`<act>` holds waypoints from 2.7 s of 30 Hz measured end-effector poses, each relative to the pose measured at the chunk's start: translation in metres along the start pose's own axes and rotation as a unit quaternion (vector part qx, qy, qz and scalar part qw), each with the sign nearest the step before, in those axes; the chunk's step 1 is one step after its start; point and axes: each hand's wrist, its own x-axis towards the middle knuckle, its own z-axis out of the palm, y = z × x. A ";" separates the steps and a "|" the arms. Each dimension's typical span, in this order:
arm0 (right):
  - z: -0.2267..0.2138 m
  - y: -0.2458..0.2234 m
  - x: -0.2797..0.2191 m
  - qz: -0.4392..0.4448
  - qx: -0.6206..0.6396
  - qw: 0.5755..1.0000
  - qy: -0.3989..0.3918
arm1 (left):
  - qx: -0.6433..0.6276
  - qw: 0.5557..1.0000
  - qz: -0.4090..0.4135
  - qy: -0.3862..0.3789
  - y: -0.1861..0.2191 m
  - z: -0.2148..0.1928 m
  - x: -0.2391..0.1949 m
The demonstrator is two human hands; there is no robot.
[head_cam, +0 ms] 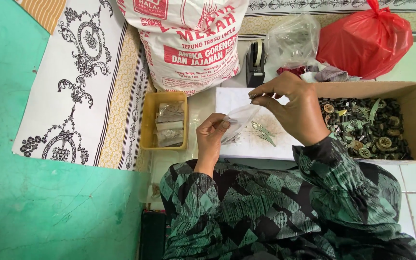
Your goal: The person sorts small metal buttons from a cardboard box, places them on a white surface, and then packs them into a clear plastic bag. The person seals the bag and places it into a yellow container.
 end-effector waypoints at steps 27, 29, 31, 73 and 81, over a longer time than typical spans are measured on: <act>-0.011 0.009 -0.013 -0.029 -0.037 0.999 -0.013 | -0.023 0.999 0.004 0.036 -0.002 0.005 -0.002; -0.008 0.010 -0.013 -0.035 -0.041 0.998 -0.014 | -0.023 0.999 0.005 0.033 0.000 0.006 -0.003; -0.005 0.007 -0.011 -0.042 -0.046 0.998 -0.013 | -0.024 0.999 0.007 0.026 -0.003 0.004 -0.002; 0.203 0.212 -0.293 0.022 -0.420 0.871 -0.254 | 0.009 1.000 -0.005 0.021 0.026 0.026 -0.004; 0.138 0.149 -0.252 0.211 -0.224 0.883 -0.354 | 0.025 0.999 -0.015 0.043 0.009 0.004 -0.006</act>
